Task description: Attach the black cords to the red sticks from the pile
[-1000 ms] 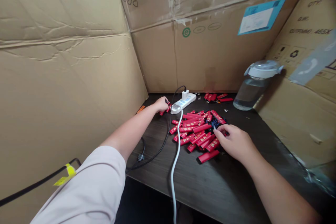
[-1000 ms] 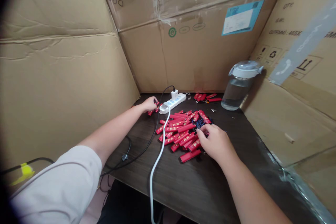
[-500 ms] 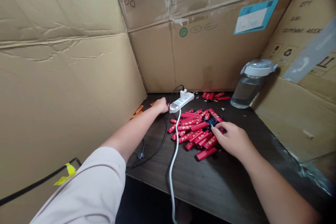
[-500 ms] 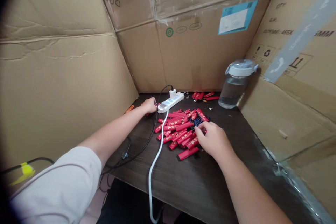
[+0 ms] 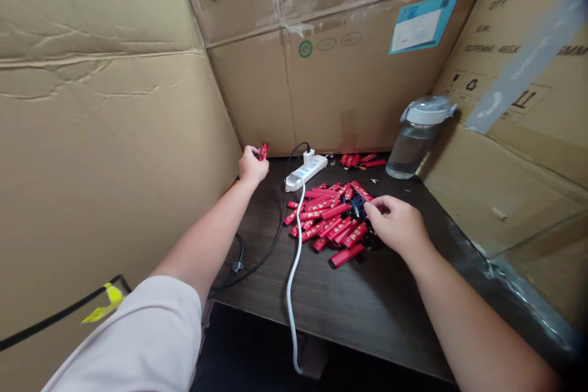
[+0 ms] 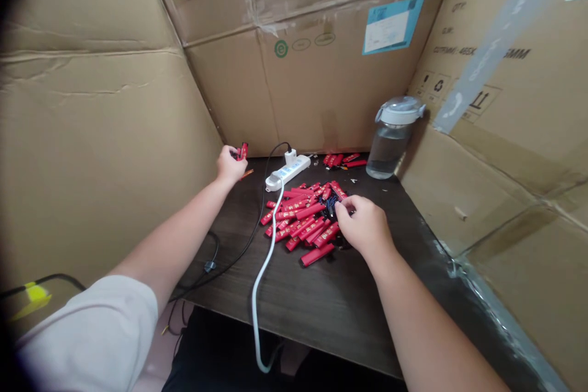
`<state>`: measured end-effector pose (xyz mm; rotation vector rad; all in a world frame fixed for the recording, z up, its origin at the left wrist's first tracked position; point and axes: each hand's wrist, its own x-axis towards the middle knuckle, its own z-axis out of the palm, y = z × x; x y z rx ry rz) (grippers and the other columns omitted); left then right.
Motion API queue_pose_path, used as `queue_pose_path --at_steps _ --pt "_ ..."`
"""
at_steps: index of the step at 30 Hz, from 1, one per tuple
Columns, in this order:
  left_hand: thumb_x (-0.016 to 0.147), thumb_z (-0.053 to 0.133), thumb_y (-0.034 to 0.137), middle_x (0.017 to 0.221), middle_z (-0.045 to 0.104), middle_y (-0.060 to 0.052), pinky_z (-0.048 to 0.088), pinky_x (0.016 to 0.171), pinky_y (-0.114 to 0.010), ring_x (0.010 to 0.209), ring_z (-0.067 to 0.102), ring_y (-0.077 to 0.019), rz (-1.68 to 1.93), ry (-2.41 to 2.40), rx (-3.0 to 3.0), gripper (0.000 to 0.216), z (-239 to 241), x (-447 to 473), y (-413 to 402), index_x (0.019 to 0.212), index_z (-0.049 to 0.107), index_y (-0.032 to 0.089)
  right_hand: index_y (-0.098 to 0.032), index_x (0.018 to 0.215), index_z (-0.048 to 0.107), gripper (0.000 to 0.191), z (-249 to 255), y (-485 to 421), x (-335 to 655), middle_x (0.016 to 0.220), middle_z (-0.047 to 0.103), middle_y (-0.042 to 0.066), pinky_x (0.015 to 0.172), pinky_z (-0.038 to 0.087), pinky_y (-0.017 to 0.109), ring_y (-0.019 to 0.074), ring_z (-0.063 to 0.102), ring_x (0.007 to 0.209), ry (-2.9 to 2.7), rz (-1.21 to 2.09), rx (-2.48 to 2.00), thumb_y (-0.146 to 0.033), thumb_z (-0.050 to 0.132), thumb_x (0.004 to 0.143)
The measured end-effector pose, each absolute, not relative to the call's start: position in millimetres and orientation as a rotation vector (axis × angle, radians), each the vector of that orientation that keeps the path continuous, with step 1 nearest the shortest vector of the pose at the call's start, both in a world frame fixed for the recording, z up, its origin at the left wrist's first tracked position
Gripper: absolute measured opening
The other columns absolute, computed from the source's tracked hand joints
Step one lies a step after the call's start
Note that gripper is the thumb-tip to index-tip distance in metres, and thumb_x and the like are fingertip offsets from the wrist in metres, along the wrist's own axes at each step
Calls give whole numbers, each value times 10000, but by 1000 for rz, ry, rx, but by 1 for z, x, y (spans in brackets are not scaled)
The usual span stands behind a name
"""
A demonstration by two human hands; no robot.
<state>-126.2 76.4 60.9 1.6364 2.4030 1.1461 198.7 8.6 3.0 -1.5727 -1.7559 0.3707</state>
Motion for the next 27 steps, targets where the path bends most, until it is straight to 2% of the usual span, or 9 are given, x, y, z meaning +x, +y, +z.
queue_pose_path --at_steps 2,5,7,9,13,16,19,27 --pt "847 561 194 1060 600 -55 420 812 -269 920 553 -129 1332 2301 1705 238 72 -103 71 1034 416 175 -173 726 675 236 4 9 200 652 670 58 557 419 285 178 580 570 -1647 384 -1547 -388 579 747" --pt "767 643 210 966 590 -1 437 782 -235 836 559 -105 1505 2060 1823 305 78 -53 52 978 423 200 -163 736 664 234 7 8 199 656 659 53 575 442 288 169 577 576 -1495 416 -1461 -391 611 740" --pt "693 684 162 880 584 11 449 743 -250 760 557 -115 1637 1553 1896 332 75 -19 33 920 444 200 -161 755 646 230 9 7 199 659 640 39 550 444 275 144 550 549 -1405 514 -1317 -391 627 749" --pt "649 701 140 883 585 8 448 773 -265 793 564 -131 1551 1306 1908 339 66 8 13 895 474 196 -167 823 627 240 12 4 199 678 615 18 472 413 249 112 501 494 -1318 725 -1117 -400 629 767" --pt "622 726 152 1005 598 -34 432 873 -315 950 570 -184 1288 1199 1766 404 39 33 -14 962 510 180 -180 960 610 290 15 -3 197 633 558 -19 387 358 218 94 461 440 -1282 1111 -854 -429 597 812" --pt "627 751 202 1065 598 -49 425 910 -340 1015 563 -210 1156 1128 1715 442 22 31 -21 1007 527 178 -149 946 654 302 14 -7 195 520 500 -39 398 369 215 88 440 419 -1449 1103 -918 -422 605 828" --pt "631 757 215 1032 610 -44 429 917 -349 999 572 -211 1120 1075 1722 440 14 24 -21 1009 535 171 -132 935 681 314 12 -10 191 505 502 -37 389 364 211 77 422 403 -1530 1059 -978 -421 615 831" --pt "631 784 234 1034 624 -49 439 927 -359 998 588 -214 1184 1040 1682 443 13 17 -23 999 544 178 -152 888 667 273 7 -12 187 514 573 -30 404 416 202 77 484 407 -1268 1209 -914 -362 747 733"
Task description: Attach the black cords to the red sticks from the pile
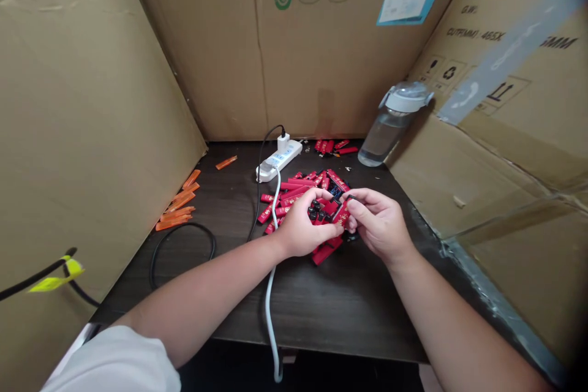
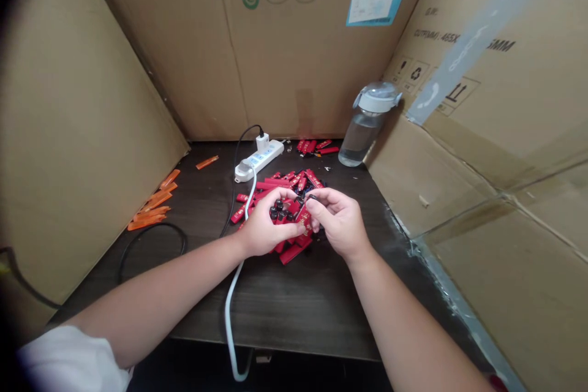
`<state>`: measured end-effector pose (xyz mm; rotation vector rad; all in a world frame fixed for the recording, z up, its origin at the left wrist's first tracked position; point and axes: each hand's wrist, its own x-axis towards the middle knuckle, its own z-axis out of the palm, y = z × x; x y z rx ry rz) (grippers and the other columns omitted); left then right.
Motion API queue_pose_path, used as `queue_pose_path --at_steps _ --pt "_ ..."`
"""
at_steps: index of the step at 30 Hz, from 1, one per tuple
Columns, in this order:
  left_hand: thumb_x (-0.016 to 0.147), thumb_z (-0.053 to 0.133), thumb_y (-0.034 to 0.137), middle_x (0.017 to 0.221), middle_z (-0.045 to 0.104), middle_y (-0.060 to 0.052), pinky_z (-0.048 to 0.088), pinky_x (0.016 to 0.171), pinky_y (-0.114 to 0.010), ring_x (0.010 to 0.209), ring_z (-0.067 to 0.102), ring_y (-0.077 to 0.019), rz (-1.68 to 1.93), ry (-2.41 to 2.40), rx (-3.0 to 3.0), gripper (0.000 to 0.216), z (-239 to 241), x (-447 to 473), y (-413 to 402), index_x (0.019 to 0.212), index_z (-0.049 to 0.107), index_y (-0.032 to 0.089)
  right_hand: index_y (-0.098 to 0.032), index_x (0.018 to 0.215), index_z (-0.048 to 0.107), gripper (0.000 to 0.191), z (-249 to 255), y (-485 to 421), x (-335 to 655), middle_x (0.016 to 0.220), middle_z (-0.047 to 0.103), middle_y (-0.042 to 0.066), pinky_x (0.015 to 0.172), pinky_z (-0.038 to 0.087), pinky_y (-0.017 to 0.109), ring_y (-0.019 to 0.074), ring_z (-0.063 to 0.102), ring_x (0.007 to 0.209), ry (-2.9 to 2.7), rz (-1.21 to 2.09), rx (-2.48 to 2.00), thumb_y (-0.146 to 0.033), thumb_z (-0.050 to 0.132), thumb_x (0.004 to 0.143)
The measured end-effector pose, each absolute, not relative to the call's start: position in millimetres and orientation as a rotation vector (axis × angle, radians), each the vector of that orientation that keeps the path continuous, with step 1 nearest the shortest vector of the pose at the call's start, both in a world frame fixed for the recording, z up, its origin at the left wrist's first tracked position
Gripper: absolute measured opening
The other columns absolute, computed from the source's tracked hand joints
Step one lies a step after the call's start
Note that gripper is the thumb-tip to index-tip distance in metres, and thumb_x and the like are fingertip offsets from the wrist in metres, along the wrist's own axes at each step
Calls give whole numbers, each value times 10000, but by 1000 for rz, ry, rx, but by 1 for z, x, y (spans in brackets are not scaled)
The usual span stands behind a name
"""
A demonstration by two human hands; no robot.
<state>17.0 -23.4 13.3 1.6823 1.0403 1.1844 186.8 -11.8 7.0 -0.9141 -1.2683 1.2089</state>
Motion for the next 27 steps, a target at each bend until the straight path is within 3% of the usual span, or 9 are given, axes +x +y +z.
queue_pose_path --at_steps 10,17,22,27 --pt "711 679 192 1014 633 -46 465 915 -354 972 599 -193 1300 1072 1733 337 11 21 -31 1014 531 184 -137 866 700 301 6 -13 181 477 588 -22 396 445 214 90 507 384 -1269 1160 -1035 -379 769 700" --pt "698 680 183 996 655 -48 480 905 -371 935 620 -196 1319 1112 1708 333 12 18 -28 1010 562 179 -133 991 664 353 10 -16 183 573 638 13 519 532 277 152 620 496 -1481 1282 -1008 -443 609 831" --pt "680 685 143 1036 676 -59 468 942 -380 980 624 -212 1225 1041 1730 355 16 15 -26 1026 612 174 -152 827 627 280 15 -18 185 488 527 -25 408 407 232 103 484 376 -1747 1018 -1085 -369 470 909" --pt "682 694 173 1047 680 -69 467 935 -371 987 618 -222 1140 969 1751 359 21 13 -25 1036 637 166 -190 719 512 248 17 -20 186 485 456 -42 425 351 228 98 411 415 -1874 934 -1052 -292 402 915"
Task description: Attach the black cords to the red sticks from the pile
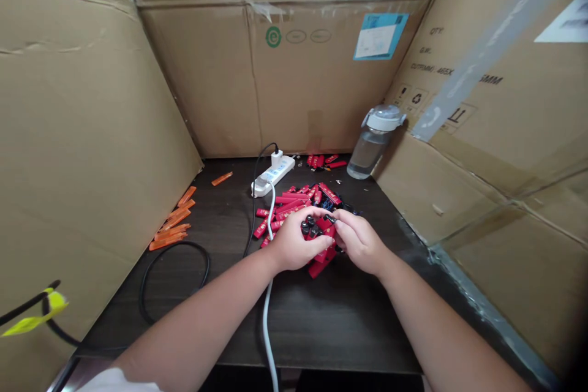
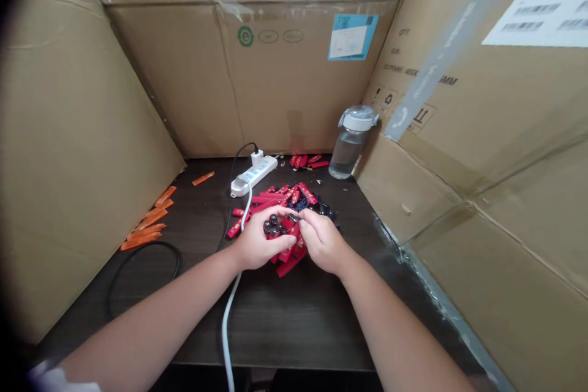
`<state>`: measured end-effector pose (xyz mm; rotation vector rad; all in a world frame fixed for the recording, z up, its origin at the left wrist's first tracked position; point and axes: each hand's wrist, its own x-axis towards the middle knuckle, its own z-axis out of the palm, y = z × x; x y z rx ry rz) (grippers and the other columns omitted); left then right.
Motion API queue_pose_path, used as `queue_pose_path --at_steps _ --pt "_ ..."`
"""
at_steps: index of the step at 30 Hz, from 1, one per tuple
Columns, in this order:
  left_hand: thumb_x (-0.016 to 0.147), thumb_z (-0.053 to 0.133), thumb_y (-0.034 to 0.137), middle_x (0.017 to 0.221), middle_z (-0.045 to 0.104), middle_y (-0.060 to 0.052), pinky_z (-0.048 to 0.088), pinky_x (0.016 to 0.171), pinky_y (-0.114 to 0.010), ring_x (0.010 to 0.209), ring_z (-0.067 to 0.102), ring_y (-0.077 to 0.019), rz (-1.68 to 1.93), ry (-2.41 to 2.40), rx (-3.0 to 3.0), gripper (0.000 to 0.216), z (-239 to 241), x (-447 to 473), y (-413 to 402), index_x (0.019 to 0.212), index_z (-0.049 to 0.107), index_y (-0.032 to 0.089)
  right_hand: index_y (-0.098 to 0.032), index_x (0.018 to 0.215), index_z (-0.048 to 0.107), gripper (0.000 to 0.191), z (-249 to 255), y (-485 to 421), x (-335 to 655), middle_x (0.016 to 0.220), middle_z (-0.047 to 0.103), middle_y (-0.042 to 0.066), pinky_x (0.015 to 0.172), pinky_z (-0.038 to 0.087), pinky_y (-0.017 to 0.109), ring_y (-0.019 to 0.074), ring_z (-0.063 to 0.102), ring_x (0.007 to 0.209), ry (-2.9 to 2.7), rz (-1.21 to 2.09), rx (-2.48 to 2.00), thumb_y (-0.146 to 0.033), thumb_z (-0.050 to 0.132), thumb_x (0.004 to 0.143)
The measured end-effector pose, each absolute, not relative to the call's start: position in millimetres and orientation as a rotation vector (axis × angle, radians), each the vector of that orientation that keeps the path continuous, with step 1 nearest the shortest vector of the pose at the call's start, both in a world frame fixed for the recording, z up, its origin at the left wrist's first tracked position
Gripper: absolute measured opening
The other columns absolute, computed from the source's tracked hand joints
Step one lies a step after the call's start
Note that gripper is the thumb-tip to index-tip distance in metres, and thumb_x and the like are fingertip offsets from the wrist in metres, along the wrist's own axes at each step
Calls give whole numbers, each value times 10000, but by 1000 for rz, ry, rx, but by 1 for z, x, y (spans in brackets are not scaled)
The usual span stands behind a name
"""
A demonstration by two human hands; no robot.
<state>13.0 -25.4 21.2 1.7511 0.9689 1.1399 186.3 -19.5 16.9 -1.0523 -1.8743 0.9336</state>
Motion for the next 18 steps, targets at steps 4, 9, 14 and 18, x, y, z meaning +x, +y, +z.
queue_pose_path --at_steps 4,9,14,18 --pt "650 727 196 1007 689 -67 475 914 -363 952 632 -223 1109 948 1740 359 21 12 -25 999 652 156 -209 662 435 255 14 -19 188 501 456 -33 461 347 242 108 409 446 -1979 834 -983 -266 371 902" --pt "640 721 162 964 708 -57 498 855 -341 888 651 -207 1112 917 1738 322 20 14 -26 953 646 155 -222 603 393 250 6 -17 185 479 428 -27 476 318 261 119 391 447 -1937 683 -993 -240 364 850" --pt "654 698 148 948 708 -61 506 830 -328 870 655 -199 1154 906 1709 308 20 19 -24 958 648 142 -216 563 397 237 1 -12 179 478 387 -27 473 295 263 119 368 460 -1772 673 -1057 -264 409 795" --pt "653 699 147 942 710 -64 506 848 -339 888 656 -210 1205 957 1698 274 20 22 -23 924 657 143 -215 546 380 254 -2 -5 173 488 380 -24 460 302 255 119 371 470 -1668 720 -1075 -294 419 784"
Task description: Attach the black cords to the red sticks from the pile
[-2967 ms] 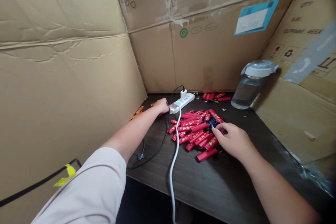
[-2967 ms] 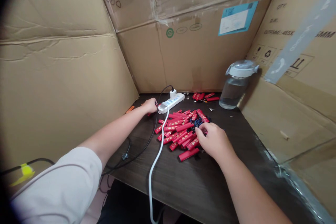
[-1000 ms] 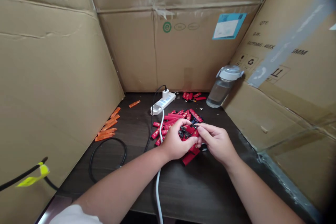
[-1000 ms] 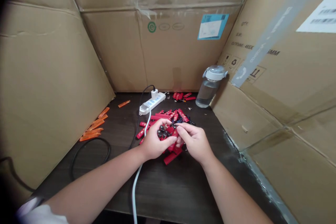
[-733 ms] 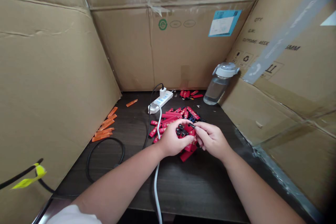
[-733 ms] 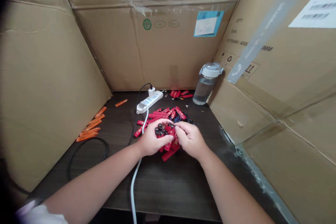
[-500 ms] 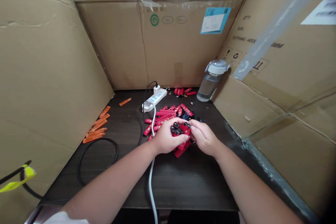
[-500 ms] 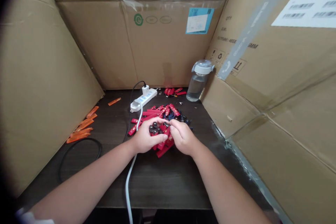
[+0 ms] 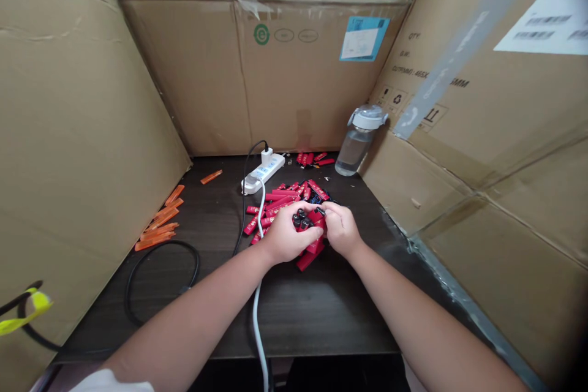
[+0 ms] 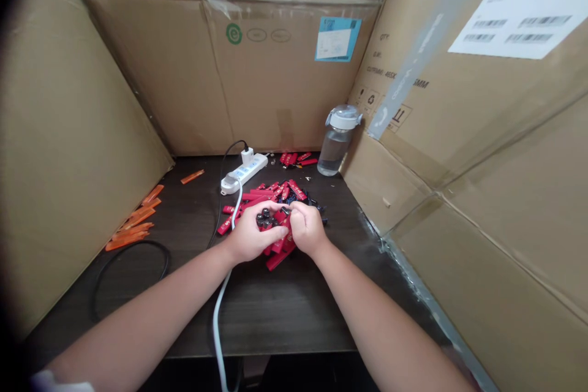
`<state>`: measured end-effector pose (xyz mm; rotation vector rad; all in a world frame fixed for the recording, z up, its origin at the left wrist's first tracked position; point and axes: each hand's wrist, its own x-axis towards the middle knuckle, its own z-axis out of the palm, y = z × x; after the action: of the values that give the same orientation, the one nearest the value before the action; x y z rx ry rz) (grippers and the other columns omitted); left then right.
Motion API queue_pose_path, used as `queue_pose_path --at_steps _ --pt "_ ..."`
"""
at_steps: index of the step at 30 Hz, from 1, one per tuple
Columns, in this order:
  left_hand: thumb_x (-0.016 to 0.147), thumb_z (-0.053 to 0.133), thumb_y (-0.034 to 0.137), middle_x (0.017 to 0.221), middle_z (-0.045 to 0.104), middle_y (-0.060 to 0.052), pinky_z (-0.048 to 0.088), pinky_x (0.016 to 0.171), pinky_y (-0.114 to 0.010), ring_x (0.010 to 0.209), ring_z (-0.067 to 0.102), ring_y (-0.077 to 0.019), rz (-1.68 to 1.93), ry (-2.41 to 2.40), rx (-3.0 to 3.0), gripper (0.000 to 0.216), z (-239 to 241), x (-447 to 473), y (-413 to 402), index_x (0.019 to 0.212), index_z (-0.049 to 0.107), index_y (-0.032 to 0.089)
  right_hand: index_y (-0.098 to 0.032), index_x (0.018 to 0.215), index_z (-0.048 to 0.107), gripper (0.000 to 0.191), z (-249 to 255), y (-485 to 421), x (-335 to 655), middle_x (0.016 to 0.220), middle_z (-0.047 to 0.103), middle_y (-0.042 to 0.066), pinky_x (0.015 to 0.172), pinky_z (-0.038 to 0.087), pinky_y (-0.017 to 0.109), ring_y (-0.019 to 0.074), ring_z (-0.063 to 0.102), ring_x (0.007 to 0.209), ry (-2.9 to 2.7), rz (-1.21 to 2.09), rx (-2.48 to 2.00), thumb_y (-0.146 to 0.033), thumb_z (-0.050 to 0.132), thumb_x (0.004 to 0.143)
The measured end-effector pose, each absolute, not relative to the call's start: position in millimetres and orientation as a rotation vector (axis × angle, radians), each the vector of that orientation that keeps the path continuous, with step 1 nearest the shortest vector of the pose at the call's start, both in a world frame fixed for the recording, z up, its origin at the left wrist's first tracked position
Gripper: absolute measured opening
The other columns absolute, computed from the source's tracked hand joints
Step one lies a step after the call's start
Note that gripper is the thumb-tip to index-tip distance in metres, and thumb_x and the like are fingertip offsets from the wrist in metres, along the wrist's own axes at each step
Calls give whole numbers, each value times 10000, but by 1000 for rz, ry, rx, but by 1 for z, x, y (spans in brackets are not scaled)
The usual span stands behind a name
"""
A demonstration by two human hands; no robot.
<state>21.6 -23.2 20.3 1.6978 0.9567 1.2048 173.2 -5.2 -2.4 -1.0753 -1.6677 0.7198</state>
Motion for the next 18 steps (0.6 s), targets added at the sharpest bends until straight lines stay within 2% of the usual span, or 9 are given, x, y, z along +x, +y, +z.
queue_pose_path --at_steps 6,9,12,15,18 --pt "660 711 142 1012 711 -59 486 914 -363 962 644 -221 1127 944 1731 379 21 21 -29 1036 680 175 -241 629 293 250 3 10 181 476 241 -65 387 254 238 108 257 366 -1594 672 -1212 -266 190 855" --pt "623 762 157 1042 699 -69 466 949 -378 999 631 -226 1212 989 1487 404 20 22 -27 1017 675 159 -225 589 366 273 5 15 191 490 371 -29 461 304 245 123 376 450 -1706 547 -1360 -287 298 846" --pt "592 801 189 946 701 -57 525 817 -361 858 666 -204 1202 955 1082 480 18 22 -24 1038 627 151 -202 543 462 247 2 16 197 524 494 4 533 311 254 135 451 537 -1802 512 -1417 -283 467 776" --pt "565 820 178 813 695 -30 550 690 -340 704 676 -184 1117 869 810 548 18 21 -21 1056 578 155 -187 548 543 223 -3 18 197 515 538 6 546 300 256 126 465 518 -1866 517 -1481 -276 527 752" --pt "562 816 154 740 686 -29 553 654 -324 653 678 -181 1079 818 726 477 21 20 -21 974 577 139 -174 615 619 206 -4 20 196 550 574 17 560 322 261 130 497 541 -1843 500 -1549 -304 560 763"
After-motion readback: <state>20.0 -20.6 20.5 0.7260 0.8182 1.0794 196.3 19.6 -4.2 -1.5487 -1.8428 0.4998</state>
